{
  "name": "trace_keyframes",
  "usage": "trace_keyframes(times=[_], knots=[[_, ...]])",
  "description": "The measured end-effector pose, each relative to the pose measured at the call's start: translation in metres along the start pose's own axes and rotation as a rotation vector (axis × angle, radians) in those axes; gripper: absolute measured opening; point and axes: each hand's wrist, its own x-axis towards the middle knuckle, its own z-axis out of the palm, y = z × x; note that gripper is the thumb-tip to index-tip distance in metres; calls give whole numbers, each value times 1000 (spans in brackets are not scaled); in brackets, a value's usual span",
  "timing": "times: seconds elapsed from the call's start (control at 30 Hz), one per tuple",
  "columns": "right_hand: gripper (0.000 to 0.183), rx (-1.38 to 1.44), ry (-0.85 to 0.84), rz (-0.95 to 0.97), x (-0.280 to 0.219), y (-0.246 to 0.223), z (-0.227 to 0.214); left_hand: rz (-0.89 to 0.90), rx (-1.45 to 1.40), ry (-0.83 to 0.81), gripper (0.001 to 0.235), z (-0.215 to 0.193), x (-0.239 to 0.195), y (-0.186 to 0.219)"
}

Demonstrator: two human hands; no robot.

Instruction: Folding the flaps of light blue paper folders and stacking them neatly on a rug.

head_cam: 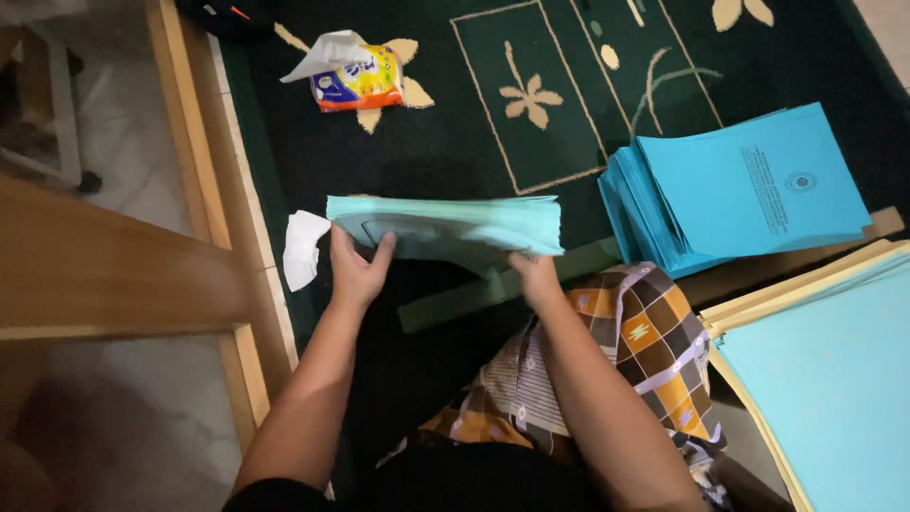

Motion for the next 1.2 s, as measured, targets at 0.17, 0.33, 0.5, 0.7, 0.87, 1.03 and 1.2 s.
trace_keyframes(times=[0.17,0.33,0.5,0.7,0.87,1.03,1.2], knots=[[78,52,19,14,0,-33,15,-230,150,-87,83,-12,-28,-89],[89,-100,51,44,-18,-108,32,-318,82,-171,89,-15,-16,-60],[151,-310,87,170,-37,-156,40,-217,27,-184,91,-15,-8,-46],[96,-196,99,101,-30,-138,44,-342,72,-125,79,1,-14,-61],[62,-137,60,3,-32,-122,29,-520,105,-148,56,1,-16,-43],[79,-223,-7,72,-26,-128,40,-539,221,-180,69,-14,-32,-83],[63,-270,-48,8,-15,-120,41,-550,271,-234,74,-7,-19,-77]])
